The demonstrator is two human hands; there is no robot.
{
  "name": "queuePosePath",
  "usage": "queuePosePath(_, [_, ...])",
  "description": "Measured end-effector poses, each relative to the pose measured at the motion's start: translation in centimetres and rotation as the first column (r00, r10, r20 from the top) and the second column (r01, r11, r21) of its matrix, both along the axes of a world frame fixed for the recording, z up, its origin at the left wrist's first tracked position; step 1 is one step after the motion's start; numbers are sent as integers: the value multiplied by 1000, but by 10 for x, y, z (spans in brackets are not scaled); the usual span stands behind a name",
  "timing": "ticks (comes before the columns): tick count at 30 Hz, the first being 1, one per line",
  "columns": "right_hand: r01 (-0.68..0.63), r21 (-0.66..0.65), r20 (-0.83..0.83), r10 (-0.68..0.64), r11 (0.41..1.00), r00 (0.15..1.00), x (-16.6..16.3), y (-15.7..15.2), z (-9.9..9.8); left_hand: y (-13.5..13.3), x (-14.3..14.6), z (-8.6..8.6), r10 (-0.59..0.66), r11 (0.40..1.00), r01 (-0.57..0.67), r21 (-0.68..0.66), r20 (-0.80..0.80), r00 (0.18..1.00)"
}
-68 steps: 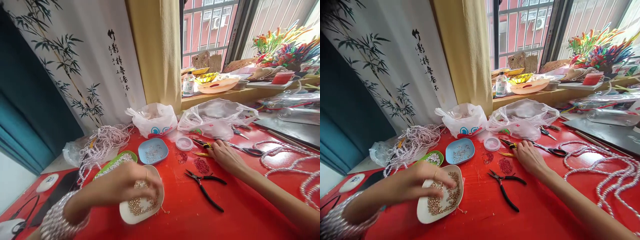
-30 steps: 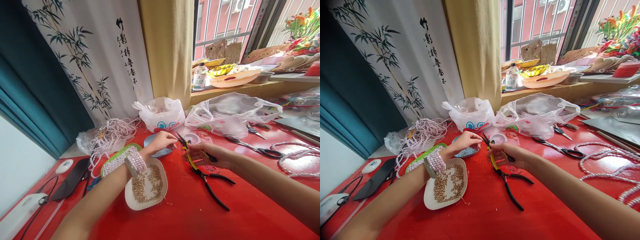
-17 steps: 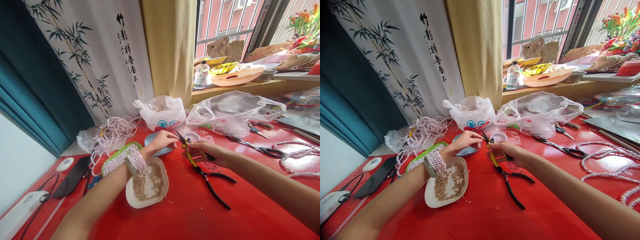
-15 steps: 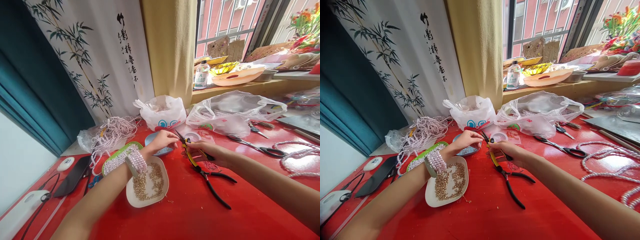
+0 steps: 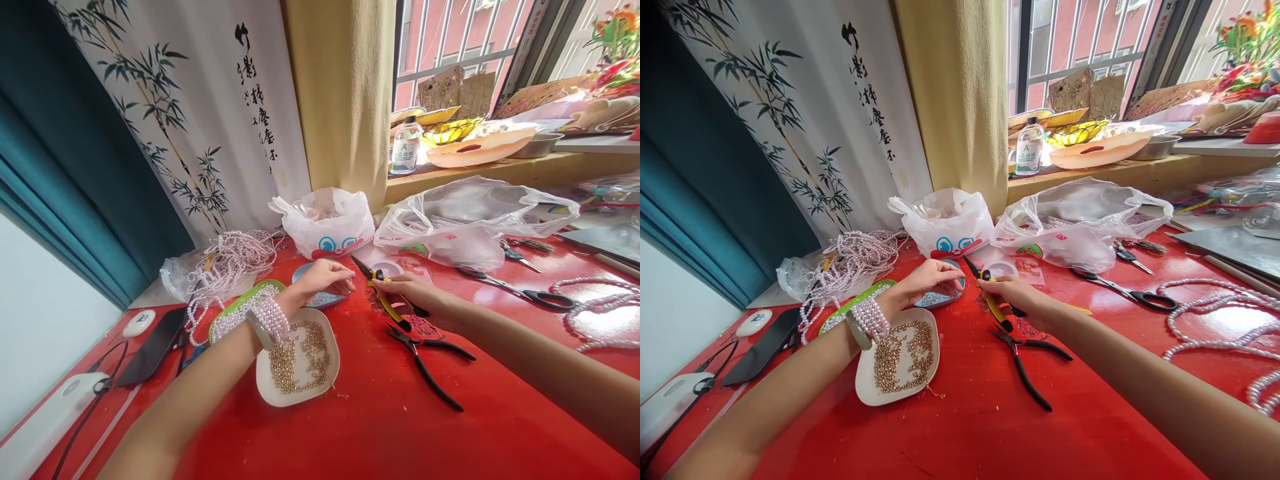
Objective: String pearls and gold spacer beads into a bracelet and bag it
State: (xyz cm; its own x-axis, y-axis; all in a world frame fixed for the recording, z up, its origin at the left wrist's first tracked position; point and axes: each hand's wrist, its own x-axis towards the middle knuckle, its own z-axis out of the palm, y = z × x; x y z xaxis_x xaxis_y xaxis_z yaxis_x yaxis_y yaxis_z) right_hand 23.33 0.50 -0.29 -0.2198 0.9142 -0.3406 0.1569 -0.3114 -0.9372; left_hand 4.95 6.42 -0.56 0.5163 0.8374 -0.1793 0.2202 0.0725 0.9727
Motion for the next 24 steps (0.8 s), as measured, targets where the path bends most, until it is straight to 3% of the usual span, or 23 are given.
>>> queuePosePath(16, [-1,37,61,-1,999,998,-10,-6,13,1,-1,0,12,1000,-11,-26,41,999])
queuePosePath(24, [-18,50,57,15,999,998,-7,-5,8,-3,0,4,9,1000,-8,-21,27,1000])
